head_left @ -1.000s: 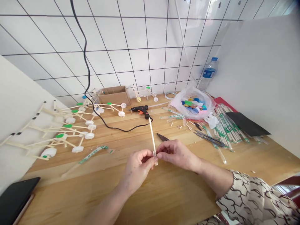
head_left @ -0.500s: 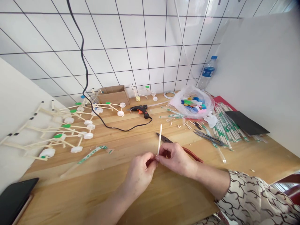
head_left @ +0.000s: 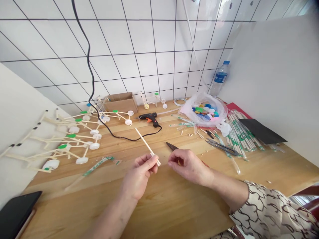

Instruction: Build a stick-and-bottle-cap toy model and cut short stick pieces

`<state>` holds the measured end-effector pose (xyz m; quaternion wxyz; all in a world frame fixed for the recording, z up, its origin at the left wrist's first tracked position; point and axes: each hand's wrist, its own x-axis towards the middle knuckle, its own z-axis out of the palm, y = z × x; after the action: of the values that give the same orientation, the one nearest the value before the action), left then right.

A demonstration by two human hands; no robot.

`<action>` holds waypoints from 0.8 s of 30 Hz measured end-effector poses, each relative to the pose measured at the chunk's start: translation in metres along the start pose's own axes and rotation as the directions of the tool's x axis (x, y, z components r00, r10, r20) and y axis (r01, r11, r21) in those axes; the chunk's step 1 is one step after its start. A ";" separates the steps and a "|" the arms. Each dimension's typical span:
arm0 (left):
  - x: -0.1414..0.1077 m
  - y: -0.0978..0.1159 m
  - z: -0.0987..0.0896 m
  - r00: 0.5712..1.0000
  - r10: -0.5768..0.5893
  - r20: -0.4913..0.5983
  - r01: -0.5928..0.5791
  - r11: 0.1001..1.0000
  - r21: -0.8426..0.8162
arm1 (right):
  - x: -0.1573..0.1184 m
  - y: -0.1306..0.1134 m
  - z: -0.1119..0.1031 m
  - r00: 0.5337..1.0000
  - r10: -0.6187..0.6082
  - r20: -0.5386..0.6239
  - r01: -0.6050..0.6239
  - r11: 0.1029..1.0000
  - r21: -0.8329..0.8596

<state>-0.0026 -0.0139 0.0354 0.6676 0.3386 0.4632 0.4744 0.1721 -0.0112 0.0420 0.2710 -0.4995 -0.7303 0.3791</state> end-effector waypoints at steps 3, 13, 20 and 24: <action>0.001 0.000 -0.001 0.997 -0.072 -0.003 0.070 0.984 -0.162 | 0.001 0.001 -0.001 1.000 0.005 -0.004 -0.006 1.000 -0.019; 0.006 0.000 -0.002 0.988 -0.149 -0.034 0.132 0.942 -0.309 | 0.000 -0.020 -0.041 0.997 0.009 -0.080 -0.042 0.909 -0.416; 0.007 -0.003 -0.005 0.989 -0.147 -0.022 0.133 0.941 -0.311 | -0.029 0.017 -0.098 0.925 0.143 -0.352 -0.339 0.730 -0.594; 0.008 -0.003 -0.005 0.990 -0.139 -0.015 0.127 0.943 -0.307 | -0.045 0.065 -0.105 0.927 0.195 -0.320 -0.371 0.601 -0.708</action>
<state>-0.0049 -0.0077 0.0289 0.7338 0.1906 0.4184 0.5002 0.3037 -0.0099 0.0472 0.0488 -0.7130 -0.6991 0.0223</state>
